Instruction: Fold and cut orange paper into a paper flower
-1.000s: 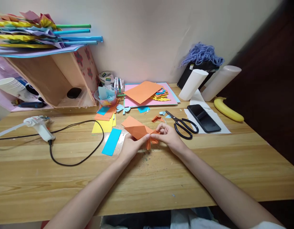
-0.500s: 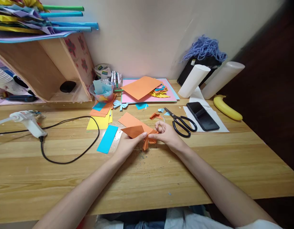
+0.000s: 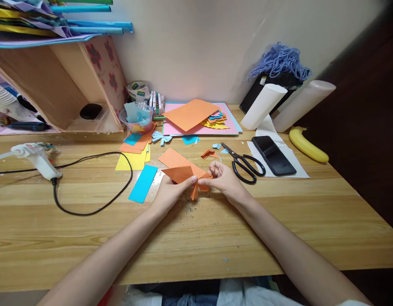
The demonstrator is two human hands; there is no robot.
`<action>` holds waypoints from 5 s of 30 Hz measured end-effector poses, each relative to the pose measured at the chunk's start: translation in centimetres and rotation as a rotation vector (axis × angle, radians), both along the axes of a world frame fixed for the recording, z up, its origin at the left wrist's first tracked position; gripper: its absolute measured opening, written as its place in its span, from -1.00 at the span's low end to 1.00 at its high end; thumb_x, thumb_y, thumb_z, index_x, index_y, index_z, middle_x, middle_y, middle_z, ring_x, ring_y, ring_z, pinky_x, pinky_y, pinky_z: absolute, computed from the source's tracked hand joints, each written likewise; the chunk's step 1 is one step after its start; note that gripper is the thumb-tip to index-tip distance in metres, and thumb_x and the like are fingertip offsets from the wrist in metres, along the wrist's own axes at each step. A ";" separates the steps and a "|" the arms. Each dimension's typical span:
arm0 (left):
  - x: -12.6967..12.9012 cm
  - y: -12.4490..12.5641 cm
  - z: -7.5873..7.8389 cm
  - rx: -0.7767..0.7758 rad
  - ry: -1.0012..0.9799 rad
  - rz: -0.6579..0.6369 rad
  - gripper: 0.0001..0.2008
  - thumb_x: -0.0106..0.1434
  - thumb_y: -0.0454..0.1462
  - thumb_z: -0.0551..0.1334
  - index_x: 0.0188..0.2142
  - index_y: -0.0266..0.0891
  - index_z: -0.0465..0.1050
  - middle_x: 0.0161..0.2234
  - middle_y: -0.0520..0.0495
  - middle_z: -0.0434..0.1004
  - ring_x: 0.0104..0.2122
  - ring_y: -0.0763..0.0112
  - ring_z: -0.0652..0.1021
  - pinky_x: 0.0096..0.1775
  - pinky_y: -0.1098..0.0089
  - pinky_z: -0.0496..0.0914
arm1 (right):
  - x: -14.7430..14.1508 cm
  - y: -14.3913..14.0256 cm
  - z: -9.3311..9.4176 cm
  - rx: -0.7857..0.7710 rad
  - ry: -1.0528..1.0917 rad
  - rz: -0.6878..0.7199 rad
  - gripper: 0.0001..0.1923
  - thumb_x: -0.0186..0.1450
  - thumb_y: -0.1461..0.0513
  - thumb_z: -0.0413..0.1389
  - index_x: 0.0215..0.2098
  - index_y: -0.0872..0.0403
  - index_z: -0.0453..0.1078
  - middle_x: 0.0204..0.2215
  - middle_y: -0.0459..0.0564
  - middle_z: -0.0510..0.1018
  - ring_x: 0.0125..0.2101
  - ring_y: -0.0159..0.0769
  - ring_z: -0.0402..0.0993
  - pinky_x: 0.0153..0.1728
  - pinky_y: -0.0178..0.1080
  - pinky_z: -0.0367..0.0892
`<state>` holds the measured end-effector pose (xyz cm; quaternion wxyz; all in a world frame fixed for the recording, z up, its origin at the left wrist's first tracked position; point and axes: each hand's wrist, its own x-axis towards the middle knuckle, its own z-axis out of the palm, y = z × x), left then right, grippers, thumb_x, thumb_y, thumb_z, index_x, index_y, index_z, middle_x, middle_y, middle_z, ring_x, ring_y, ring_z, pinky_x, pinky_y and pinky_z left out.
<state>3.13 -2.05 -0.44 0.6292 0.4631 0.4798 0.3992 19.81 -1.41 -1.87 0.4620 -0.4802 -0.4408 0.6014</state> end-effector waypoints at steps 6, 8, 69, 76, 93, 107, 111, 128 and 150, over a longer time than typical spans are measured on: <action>-0.2 0.0 0.4 -0.041 0.029 0.011 -0.66 -0.01 -0.16 0.36 -0.26 -0.29 0.48 -0.19 -0.16 0.57 -0.20 0.21 0.54 -0.23 0.35 0.42 | -0.1 -0.1 0.2 -0.056 0.047 -0.001 -0.49 -0.18 0.20 0.37 -0.49 0.04 0.09 -0.60 -0.25 0.44 -0.60 -0.49 0.35 -0.51 -0.39 0.26; -0.2 0.0 0.5 -0.049 0.056 0.031 -0.65 -0.01 -0.15 0.35 -0.25 -0.31 0.48 -0.18 -0.19 0.57 -0.20 0.19 0.54 -0.21 0.33 0.42 | 0.0 -0.2 0.4 -0.089 0.065 0.044 -0.54 -0.13 0.20 0.36 -0.45 0.05 0.14 -0.52 -0.16 0.53 -0.53 -0.44 0.43 -0.45 -0.36 0.30; -0.1 -0.3 -0.4 0.028 0.051 0.020 -0.66 -0.01 -0.12 0.34 -0.27 -0.29 0.49 -0.22 -0.15 0.57 -0.20 0.18 0.54 -0.20 0.30 0.43 | -0.3 -0.4 0.7 0.031 -0.050 -0.020 -0.49 -0.14 0.15 0.35 -0.47 0.02 0.07 -0.66 -0.30 0.30 -0.61 -0.50 0.31 -0.51 -0.37 0.28; -0.2 -0.4 -0.7 0.087 0.030 0.010 -0.67 0.03 -0.10 0.31 -0.29 -0.30 0.50 -0.24 -0.15 0.58 -0.22 0.20 0.53 -0.22 0.32 0.41 | -0.6 -0.5 0.3 0.016 -0.032 -0.060 -0.48 -0.15 0.12 0.35 -0.47 0.01 0.07 -0.60 -0.26 0.33 -0.57 -0.45 0.36 -0.49 -0.33 0.35; 0.0 -0.3 0.2 -0.012 0.032 0.104 -0.70 -0.01 -0.17 0.34 -0.28 -0.27 0.48 -0.21 -0.13 0.58 -0.19 0.20 0.55 -0.20 0.32 0.43 | 0.7 -0.3 0.9 -0.142 -0.034 0.146 -0.59 -0.02 0.16 0.31 -0.21 0.08 0.40 -0.40 -0.03 0.61 -0.42 -0.33 0.54 -0.33 -0.29 0.41; -0.1 -0.4 0.7 0.035 0.136 0.071 -0.71 -0.02 -0.18 0.34 -0.31 -0.29 0.49 -0.24 -0.13 0.59 -0.21 0.21 0.55 -0.22 0.34 0.43 | -0.1 -0.5 0.0 -0.061 -0.081 0.058 -0.73 -0.01 0.12 0.29 -0.42 0.14 0.47 -0.47 -0.06 0.57 -0.48 -0.40 0.46 -0.40 -0.34 0.34; -0.1 -0.4 1.3 0.053 0.201 0.079 -0.77 -0.03 -0.21 0.34 -0.36 -0.28 0.50 -0.29 -0.11 0.60 -0.25 0.21 0.56 -0.25 0.36 0.43 | -0.3 -0.7 0.1 -0.051 -0.065 0.063 -0.72 -0.01 0.12 0.29 -0.39 0.12 0.47 -0.44 -0.05 0.57 -0.45 -0.38 0.47 -0.36 -0.32 0.35; 0.0 -0.2 1.0 -0.003 0.267 0.116 -0.81 -0.03 -0.22 0.32 -0.44 -0.29 0.43 -0.34 -0.10 0.56 -0.30 0.28 0.53 -0.31 0.40 0.39 | -0.3 -0.9 0.8 0.227 -0.346 0.012 -0.60 0.20 0.05 0.07 -0.67 0.13 0.28 -0.68 -0.16 0.28 -0.59 -0.46 0.20 -0.53 -0.36 0.14; -0.2 -0.1 0.5 -0.026 0.041 0.082 -0.70 -0.08 -0.22 0.38 -0.33 -0.30 0.46 -0.29 -0.13 0.57 -0.29 0.26 0.54 -0.26 0.34 0.42 | -0.2 -1.2 0.5 0.135 -0.366 0.204 -0.44 0.31 -0.06 -0.15 -0.62 0.14 0.32 -0.76 -0.13 0.32 -0.69 -0.47 0.22 -0.58 -0.36 0.14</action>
